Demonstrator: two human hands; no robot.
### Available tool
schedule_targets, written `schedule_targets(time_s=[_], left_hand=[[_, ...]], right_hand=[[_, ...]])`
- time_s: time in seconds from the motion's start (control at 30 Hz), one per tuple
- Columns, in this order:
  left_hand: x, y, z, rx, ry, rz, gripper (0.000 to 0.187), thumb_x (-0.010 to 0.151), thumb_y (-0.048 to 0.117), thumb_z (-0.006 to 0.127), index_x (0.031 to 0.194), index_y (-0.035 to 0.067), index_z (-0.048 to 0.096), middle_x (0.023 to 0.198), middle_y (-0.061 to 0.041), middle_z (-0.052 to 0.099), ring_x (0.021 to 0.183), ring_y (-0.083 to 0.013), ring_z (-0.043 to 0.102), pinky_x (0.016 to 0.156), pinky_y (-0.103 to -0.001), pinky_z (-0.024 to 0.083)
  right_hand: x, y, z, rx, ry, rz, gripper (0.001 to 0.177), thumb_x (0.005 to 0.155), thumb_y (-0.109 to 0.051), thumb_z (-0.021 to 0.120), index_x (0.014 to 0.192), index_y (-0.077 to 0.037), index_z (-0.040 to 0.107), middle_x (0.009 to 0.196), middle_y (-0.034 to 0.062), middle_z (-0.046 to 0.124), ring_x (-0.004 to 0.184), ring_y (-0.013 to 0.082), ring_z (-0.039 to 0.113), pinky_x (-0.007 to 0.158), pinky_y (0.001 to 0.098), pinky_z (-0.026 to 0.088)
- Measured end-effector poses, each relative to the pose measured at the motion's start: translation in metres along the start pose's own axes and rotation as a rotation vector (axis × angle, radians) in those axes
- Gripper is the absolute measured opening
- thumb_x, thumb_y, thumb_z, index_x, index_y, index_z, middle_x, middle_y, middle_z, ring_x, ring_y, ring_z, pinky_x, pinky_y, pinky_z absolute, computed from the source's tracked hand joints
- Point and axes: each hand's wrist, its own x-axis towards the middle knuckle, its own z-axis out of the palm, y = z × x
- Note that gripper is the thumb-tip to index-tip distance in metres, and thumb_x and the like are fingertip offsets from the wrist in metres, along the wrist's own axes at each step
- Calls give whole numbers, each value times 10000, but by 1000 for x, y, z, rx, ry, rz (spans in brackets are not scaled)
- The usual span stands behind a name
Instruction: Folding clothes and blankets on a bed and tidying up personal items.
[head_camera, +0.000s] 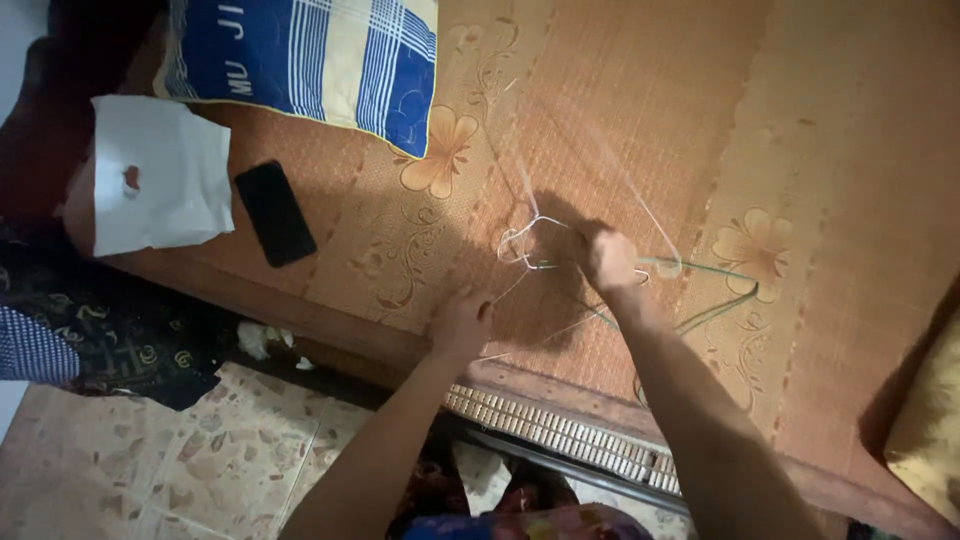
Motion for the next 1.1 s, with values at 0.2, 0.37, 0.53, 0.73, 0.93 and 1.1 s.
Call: schedule_targets(time_s=[0.2,0.37,0.53,0.73,0.93,1.1], left_hand=[[18,-22,55,-404,155,165,57,841,111,643,893,133,646,777,-105,677,756,-308,674,691,-358,535],[16,3,41,-536,194,95,125,814,69,623,888,163,661,764,-96,686,718,-259,668,660,-335,517],[5,38,55,-675,76,140,100,828,44,621,873,124,660,705,-98,680,585,-210,640,559,-296,511],[-40,97,24,-875,6,65,84,839,48,637,864,123,666,671,-56,678,484,-126,598,436,-223,480],[-65,121,35,-1051,-109,6,43,860,84,672,890,86,703,742,-124,691,613,-159,625,520,-300,554],[-81,146,43,-1158,-169,-96,59,877,105,672,921,75,696,793,-121,669,682,-158,598,593,-288,554]], right_hand=[[-90,-50,-35,938,242,236,130,868,-132,625,811,-193,725,560,-39,599,523,106,624,414,258,448],[-169,-78,-43,1594,475,486,234,978,-212,535,911,-106,733,425,-18,464,393,78,447,366,211,340],[-210,-73,-87,1772,503,539,207,973,-157,513,997,-70,699,459,-32,438,393,51,416,366,168,317],[-219,-65,-82,1791,649,640,193,960,-147,528,981,-99,714,449,9,481,332,61,405,315,167,288],[-249,-73,-102,1722,786,744,152,927,-145,611,947,-94,752,630,62,593,533,100,526,478,236,437],[-264,-60,-100,1459,855,700,149,913,-148,640,970,-116,774,754,81,609,773,130,533,706,287,466]])
